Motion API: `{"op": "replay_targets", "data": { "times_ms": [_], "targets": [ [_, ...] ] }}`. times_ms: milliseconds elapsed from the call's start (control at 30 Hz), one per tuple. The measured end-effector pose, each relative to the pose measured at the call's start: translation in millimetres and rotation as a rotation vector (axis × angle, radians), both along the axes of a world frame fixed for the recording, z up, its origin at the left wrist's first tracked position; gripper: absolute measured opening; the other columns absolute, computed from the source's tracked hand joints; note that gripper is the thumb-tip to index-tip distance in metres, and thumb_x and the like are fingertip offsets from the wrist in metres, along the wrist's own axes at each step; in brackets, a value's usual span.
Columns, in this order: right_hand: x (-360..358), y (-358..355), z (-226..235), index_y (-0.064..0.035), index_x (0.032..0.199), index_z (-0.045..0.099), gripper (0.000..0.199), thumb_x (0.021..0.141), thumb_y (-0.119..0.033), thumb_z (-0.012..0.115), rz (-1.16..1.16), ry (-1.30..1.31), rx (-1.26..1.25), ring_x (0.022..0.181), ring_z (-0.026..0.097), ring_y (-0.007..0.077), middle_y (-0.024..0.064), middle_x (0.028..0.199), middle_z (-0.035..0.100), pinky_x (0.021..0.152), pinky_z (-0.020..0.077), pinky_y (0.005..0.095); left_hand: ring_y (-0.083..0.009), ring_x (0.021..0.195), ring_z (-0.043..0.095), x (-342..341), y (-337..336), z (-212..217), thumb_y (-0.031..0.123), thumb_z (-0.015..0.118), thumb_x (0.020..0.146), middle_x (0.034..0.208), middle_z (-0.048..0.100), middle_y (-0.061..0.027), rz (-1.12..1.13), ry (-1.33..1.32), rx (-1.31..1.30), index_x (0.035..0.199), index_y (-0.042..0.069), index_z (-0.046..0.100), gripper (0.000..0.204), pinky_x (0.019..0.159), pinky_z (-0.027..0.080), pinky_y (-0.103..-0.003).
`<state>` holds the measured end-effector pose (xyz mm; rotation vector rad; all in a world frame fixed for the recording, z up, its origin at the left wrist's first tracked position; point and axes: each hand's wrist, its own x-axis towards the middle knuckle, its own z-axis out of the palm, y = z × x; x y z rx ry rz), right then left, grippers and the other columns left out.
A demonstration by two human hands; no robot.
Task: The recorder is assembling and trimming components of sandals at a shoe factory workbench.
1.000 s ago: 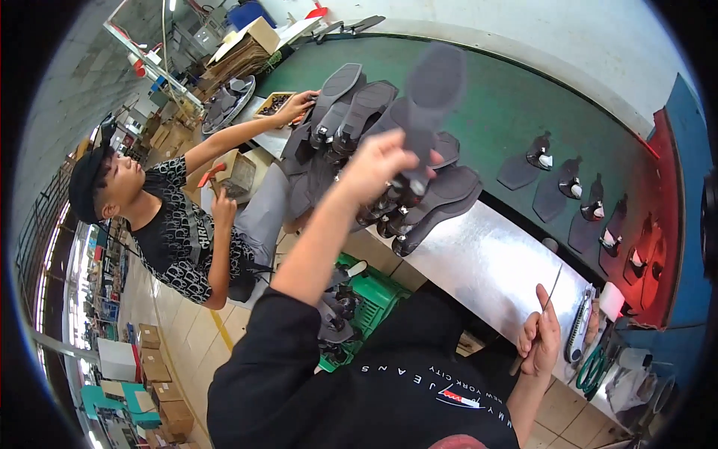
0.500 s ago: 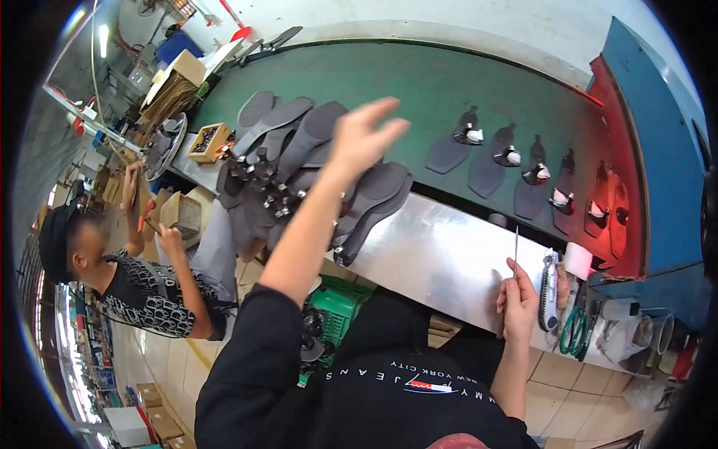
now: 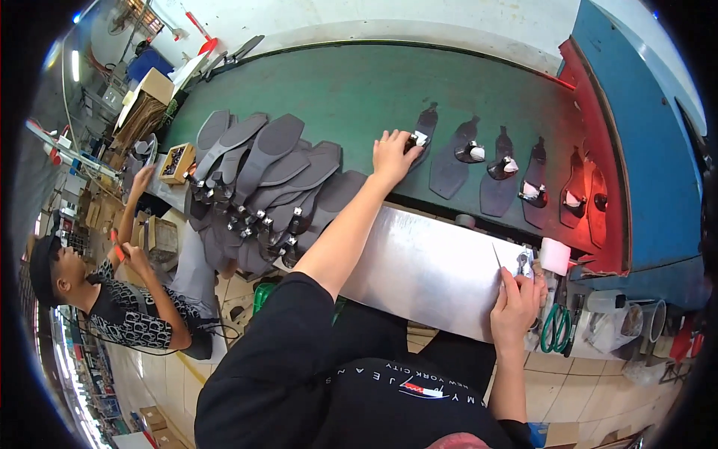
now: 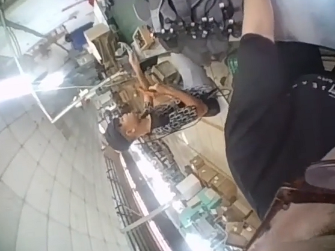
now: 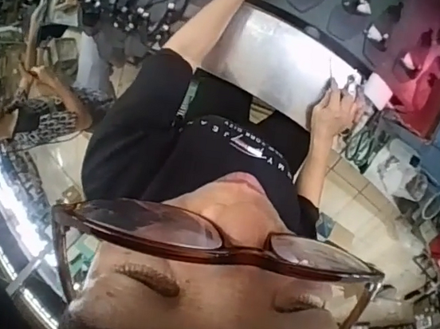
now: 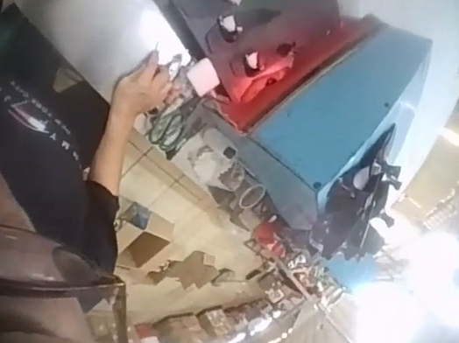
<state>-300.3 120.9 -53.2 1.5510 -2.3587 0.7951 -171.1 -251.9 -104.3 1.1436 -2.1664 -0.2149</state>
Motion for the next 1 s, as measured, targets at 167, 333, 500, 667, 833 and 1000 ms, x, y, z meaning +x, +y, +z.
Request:
{"op": "replay_targets", "data": {
  "times_ms": [167,333,500,667,833,1000],
  "targets": [
    [8,0,10,-0.0086,0.11,0.069,0.032,0.078,-0.004,0.067,0.015,-0.065,-0.02,0.093,0.053,0.0295,0.0095,0.097,0.057,0.089,0.0409,0.0415,-0.0312,0.095,0.062,7,7,9,0.017,0.078,0.074,0.104,0.061,-0.0116,-0.087,0.257,-0.026,0.098,0.01,0.07,0.026,0.079,0.051,-0.04],
    [16,3,18,-0.0025,0.107,0.064,0.02,0.088,-0.007,0.064,0.122,-1.066,-0.213,0.107,0.055,0.0238,0.0089,0.112,0.06,0.104,0.0372,0.0419,-0.0114,0.08,0.061,25,78,88,0.01,0.078,0.077,0.094,0.066,-0.0022,-0.27,0.637,0.363,0.105,0.006,0.071,0.03,0.069,0.049,-0.025],
    [42,-27,39,0.0012,0.12,0.053,0.04,0.086,-0.014,0.068,0.682,-1.877,-0.59,0.123,0.053,0.029,0.0208,0.124,0.059,0.103,0.041,0.041,-0.0089,0.089,0.063,88,210,115,0.001,0.071,0.083,0.099,0.069,-0.003,-0.622,0.702,1.278,0.112,0.002,0.069,0.029,0.083,0.05,-0.024],
    [65,-24,72,-0.0008,0.102,0.054,0.03,0.077,-0.008,0.07,0.715,-1.773,-0.584,0.093,0.057,0.0192,0.0099,0.095,0.057,0.095,0.0452,0.0359,-0.0151,0.107,0.061,125,247,108,0.001,0.067,0.087,0.126,0.062,-0.0109,-0.716,0.928,1.256,0.111,0.0,0.068,0.024,0.089,0.051,-0.029],
    [80,5,75,-0.0064,0.085,0.045,0.033,0.075,-0.003,0.076,0.512,-1.323,-0.268,0.08,0.045,0.01,0.0007,0.086,0.048,0.075,0.0376,0.0222,-0.0169,0.101,0.065,148,254,101,-0.003,0.063,0.086,0.121,0.063,-0.0144,-0.556,1.017,1.355,0.119,-0.001,0.063,0.032,0.078,0.059,-0.028],
    [102,18,78,-0.0013,0.104,0.06,0.037,0.071,-0.002,0.076,0.463,-1.097,-0.113,0.079,0.055,0.0153,0.007,0.088,0.061,0.076,0.0452,0.0266,-0.0193,0.096,0.068,160,260,95,-0.003,0.065,0.085,0.119,0.063,-0.0183,-0.474,0.999,1.325,0.12,-0.002,0.061,0.035,0.075,0.06,-0.028]
  ]
}}
